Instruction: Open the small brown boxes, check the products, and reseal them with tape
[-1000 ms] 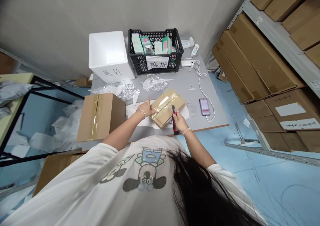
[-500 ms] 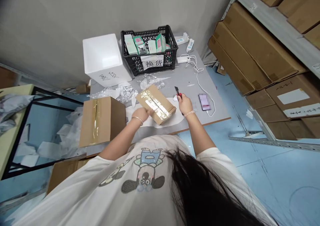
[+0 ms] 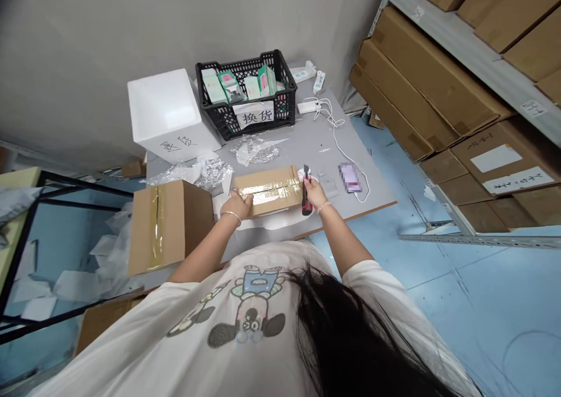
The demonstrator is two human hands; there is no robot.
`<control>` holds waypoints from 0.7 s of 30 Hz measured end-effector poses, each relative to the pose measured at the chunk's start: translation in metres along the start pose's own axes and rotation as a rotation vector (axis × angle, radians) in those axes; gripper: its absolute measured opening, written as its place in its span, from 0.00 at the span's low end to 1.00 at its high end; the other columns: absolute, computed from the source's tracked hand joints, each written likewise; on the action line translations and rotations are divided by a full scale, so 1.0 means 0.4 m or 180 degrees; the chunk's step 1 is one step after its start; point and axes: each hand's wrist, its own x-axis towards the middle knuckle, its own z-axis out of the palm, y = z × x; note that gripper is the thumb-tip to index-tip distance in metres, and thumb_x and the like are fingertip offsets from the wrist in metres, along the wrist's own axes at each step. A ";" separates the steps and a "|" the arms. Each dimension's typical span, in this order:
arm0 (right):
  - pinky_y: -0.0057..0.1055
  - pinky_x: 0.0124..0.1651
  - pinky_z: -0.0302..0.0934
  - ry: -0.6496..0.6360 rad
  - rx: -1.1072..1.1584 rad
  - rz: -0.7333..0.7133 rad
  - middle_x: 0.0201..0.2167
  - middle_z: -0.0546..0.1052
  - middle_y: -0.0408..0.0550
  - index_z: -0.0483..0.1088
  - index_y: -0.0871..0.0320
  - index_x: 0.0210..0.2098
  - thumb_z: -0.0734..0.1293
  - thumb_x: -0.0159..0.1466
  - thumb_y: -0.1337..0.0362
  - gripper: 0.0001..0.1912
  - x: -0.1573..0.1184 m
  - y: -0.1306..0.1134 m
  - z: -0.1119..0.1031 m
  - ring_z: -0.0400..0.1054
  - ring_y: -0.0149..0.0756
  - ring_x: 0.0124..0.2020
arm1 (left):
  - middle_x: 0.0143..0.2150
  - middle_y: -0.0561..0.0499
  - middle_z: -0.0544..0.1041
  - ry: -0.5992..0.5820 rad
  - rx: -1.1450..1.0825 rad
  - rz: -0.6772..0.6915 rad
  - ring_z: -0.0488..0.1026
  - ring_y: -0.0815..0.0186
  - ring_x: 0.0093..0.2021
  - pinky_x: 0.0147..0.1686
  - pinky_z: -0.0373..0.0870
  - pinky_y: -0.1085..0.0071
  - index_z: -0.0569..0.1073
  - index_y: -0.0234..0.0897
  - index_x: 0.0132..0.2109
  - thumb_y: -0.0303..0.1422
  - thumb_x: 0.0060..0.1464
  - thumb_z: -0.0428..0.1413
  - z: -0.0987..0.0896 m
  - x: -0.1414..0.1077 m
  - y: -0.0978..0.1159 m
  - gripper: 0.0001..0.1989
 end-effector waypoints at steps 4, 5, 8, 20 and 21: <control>0.27 0.30 0.67 -0.0100 0.0705 0.0602 0.30 0.76 0.47 0.63 0.57 0.39 0.57 0.71 0.59 0.09 0.071 -0.032 -0.059 0.71 0.31 0.26 | 0.65 0.22 0.61 0.0788 0.0191 0.0071 0.62 0.41 0.64 0.57 0.63 0.48 0.40 0.20 0.71 0.49 0.63 0.42 0.049 -0.061 0.021 0.42; 0.26 0.27 0.65 -0.0134 0.0637 0.0721 0.28 0.75 0.46 0.63 0.57 0.39 0.57 0.71 0.60 0.08 0.078 -0.034 -0.070 0.69 0.30 0.23 | 0.69 0.24 0.54 0.1054 0.0319 0.0263 0.55 0.41 0.68 0.60 0.58 0.46 0.41 0.22 0.72 0.46 0.63 0.42 0.058 -0.067 0.032 0.41; 0.24 0.21 0.61 -0.0365 0.0365 0.0939 0.21 0.71 0.42 0.63 0.58 0.36 0.59 0.71 0.61 0.09 0.081 -0.025 -0.092 0.65 0.28 0.17 | 0.74 0.37 0.44 0.1232 0.0586 0.1246 0.40 0.44 0.73 0.66 0.41 0.40 0.47 0.32 0.72 0.43 0.63 0.43 0.087 -0.074 0.075 0.35; 0.22 0.19 0.54 -0.1116 -0.0109 0.0676 0.21 0.69 0.39 0.64 0.56 0.35 0.59 0.71 0.57 0.11 0.108 -0.007 -0.092 0.61 0.25 0.15 | 0.74 0.35 0.44 0.1001 0.0646 0.1480 0.37 0.40 0.73 0.65 0.34 0.35 0.48 0.34 0.72 0.62 0.54 0.46 0.146 -0.057 0.135 0.50; 0.22 0.19 0.54 -0.1147 -0.0135 0.0634 0.21 0.69 0.39 0.64 0.56 0.35 0.59 0.71 0.56 0.12 0.113 -0.005 -0.091 0.61 0.25 0.15 | 0.74 0.35 0.44 0.1017 0.0655 0.1454 0.37 0.40 0.73 0.65 0.34 0.35 0.48 0.33 0.72 0.63 0.53 0.46 0.147 -0.056 0.136 0.50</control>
